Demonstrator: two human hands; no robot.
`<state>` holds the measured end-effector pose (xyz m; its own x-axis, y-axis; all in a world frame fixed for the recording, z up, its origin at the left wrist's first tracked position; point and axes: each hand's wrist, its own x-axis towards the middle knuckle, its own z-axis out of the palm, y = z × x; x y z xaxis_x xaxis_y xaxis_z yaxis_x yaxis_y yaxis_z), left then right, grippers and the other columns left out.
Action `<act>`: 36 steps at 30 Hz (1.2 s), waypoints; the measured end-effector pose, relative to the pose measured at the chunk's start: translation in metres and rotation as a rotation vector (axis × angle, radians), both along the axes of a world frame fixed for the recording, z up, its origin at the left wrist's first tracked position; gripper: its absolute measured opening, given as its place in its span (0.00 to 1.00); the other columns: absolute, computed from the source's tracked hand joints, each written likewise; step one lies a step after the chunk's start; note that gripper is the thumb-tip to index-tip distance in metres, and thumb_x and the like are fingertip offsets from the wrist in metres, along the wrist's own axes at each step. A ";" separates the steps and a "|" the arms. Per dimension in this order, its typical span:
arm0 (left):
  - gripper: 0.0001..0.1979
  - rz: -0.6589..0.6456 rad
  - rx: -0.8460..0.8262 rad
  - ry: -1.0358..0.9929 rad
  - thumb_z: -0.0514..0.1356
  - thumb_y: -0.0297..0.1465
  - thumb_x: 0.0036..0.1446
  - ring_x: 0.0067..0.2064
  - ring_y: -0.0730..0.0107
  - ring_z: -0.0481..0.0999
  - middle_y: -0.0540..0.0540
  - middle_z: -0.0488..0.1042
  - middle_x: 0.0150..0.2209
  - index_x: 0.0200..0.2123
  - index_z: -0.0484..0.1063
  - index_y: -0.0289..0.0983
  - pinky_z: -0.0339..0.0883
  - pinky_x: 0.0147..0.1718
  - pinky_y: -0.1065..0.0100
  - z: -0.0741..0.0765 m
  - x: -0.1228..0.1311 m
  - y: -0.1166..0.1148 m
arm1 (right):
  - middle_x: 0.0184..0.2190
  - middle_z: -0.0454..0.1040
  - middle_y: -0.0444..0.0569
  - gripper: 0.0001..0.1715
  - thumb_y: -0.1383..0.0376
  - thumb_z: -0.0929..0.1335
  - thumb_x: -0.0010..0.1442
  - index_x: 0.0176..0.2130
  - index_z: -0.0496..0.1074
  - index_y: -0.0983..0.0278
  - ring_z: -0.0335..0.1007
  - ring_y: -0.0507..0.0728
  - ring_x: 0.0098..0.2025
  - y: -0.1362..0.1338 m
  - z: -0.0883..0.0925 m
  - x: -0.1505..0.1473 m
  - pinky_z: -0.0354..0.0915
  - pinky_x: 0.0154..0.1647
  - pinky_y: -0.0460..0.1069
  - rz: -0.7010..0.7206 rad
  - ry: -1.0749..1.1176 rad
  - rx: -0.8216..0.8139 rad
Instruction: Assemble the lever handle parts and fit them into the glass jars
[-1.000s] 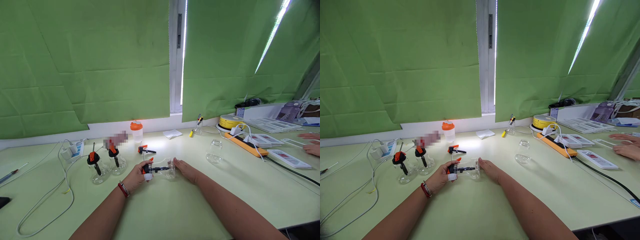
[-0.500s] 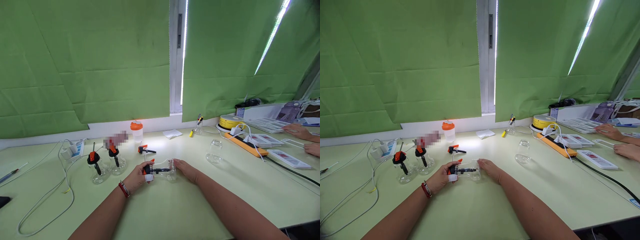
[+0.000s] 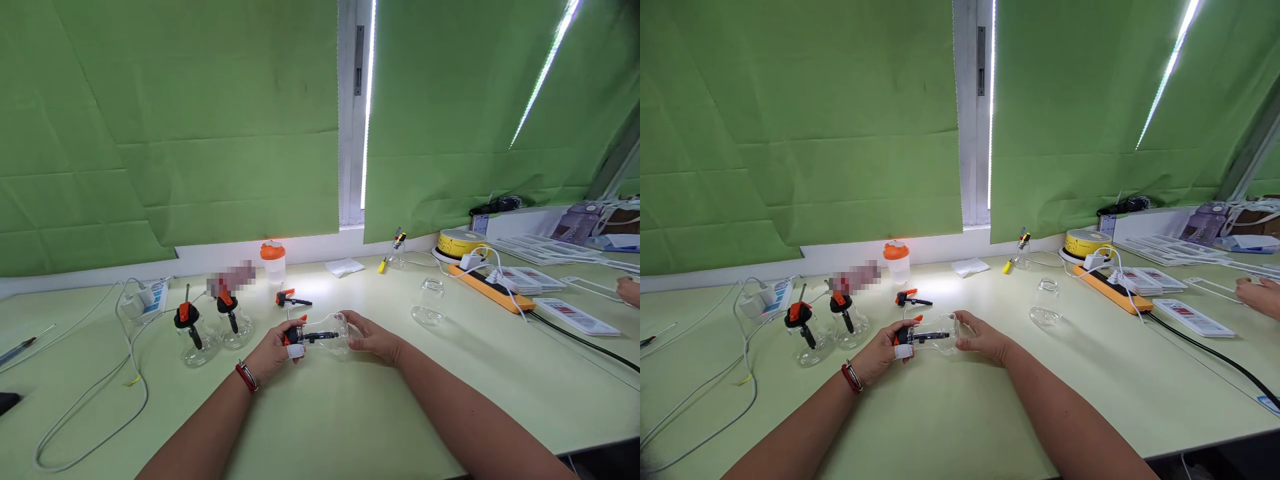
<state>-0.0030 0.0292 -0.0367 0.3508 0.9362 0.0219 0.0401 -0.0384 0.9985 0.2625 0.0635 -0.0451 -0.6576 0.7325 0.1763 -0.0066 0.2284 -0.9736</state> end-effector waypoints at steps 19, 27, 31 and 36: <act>0.31 0.022 0.007 -0.035 0.67 0.30 0.42 0.27 0.75 0.65 0.51 0.66 0.29 0.52 0.63 0.35 0.62 0.27 0.70 -0.003 -0.001 0.003 | 0.64 0.50 0.52 0.53 0.47 0.70 0.49 0.64 0.43 0.55 0.40 0.63 0.65 0.009 -0.008 0.001 0.42 0.62 0.59 -0.006 -0.092 0.029; 0.30 0.000 -0.015 -0.007 0.68 0.31 0.40 0.27 0.75 0.64 0.52 0.64 0.29 0.50 0.66 0.36 0.64 0.26 0.70 0.000 0.004 -0.001 | 0.55 0.64 0.52 0.30 0.47 0.62 0.58 0.50 0.71 0.64 0.58 0.62 0.57 0.007 -0.004 -0.004 0.50 0.59 0.56 0.014 -0.094 0.171; 0.29 -0.006 -0.020 0.002 0.68 0.30 0.40 0.28 0.75 0.64 0.53 0.63 0.29 0.49 0.67 0.37 0.65 0.27 0.69 -0.002 0.005 -0.001 | 0.52 0.67 0.52 0.33 0.45 0.55 0.62 0.47 0.73 0.65 0.62 0.62 0.53 0.008 -0.006 -0.009 0.53 0.58 0.56 -0.043 -0.107 0.134; 0.29 0.001 -0.014 -0.007 0.67 0.29 0.41 0.29 0.74 0.64 0.52 0.64 0.31 0.49 0.66 0.37 0.65 0.27 0.70 -0.002 0.003 0.001 | 0.55 0.65 0.52 0.37 0.42 0.53 0.60 0.52 0.69 0.62 0.57 0.63 0.57 0.009 -0.007 -0.005 0.48 0.61 0.58 -0.016 -0.150 0.165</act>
<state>0.0002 0.0298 -0.0391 0.3500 0.9367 0.0113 0.0333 -0.0245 0.9991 0.2575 0.0728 -0.0524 -0.6742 0.7121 0.1958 0.1403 0.3839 -0.9127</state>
